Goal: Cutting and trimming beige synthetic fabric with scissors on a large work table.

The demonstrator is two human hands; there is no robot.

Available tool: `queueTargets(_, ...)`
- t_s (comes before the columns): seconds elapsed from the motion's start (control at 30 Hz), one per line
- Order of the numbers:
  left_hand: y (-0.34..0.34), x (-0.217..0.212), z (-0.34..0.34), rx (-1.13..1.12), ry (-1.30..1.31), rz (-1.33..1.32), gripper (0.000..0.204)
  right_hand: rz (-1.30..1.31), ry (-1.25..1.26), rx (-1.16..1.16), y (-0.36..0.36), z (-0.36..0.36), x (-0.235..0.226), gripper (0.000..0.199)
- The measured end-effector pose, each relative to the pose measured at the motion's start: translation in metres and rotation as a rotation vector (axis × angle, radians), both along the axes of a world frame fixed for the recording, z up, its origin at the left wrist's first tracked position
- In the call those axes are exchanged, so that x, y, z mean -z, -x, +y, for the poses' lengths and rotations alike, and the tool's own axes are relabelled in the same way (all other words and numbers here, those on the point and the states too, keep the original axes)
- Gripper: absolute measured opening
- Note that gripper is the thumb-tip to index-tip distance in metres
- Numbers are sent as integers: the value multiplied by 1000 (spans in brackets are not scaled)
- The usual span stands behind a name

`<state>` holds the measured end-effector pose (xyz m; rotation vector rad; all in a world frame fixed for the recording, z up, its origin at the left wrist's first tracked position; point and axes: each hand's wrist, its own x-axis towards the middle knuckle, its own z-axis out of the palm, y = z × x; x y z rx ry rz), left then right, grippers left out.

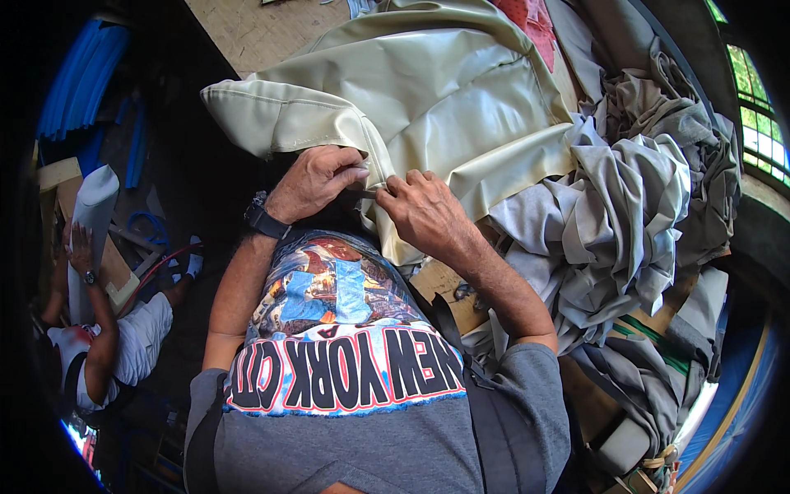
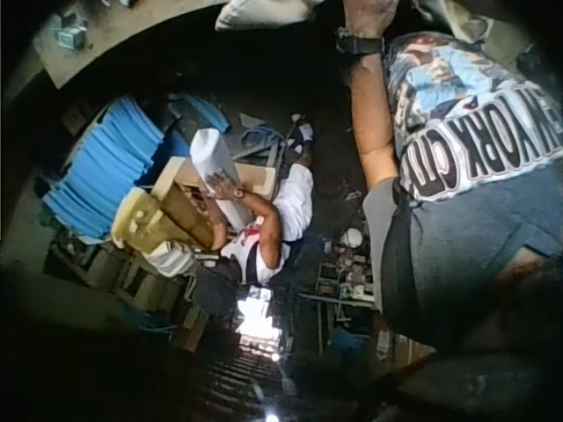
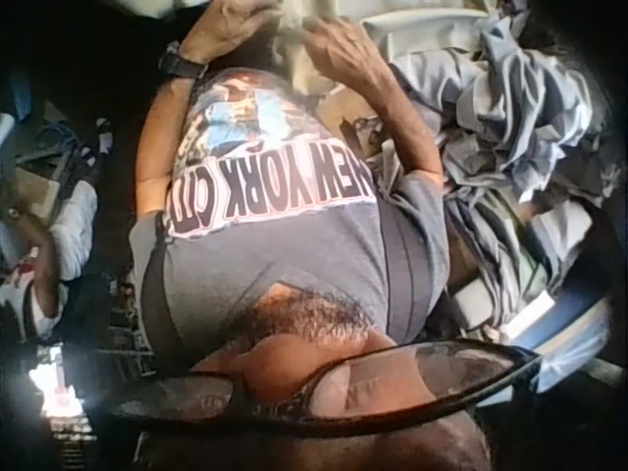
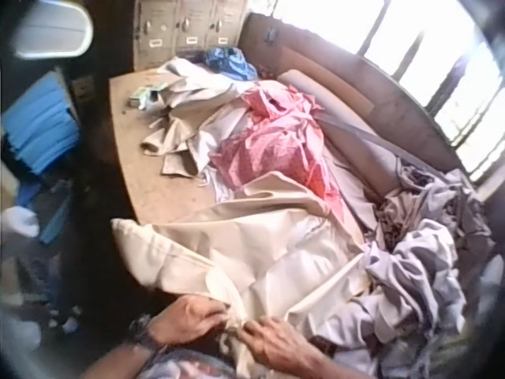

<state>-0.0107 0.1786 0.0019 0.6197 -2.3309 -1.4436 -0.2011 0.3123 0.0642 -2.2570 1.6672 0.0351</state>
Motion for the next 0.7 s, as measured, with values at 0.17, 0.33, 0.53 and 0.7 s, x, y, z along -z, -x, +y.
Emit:
queueTargets(0.17,0,-1,0,-4,18,15,21,-11,-28,1,1,-3,3,20)
queueTargets(0.33,-1,1,-1,-7,31,31,20,-9,23,34,4,2,2,23)
queueTargets(0.53,-5,2,-11,-171,-170,107,19,-7,2,97,10,18,-45,25)
queueTargets(0.7,-11,11,-5,-177,-285,32,41,-26,-109,86,11,24,-28,23)
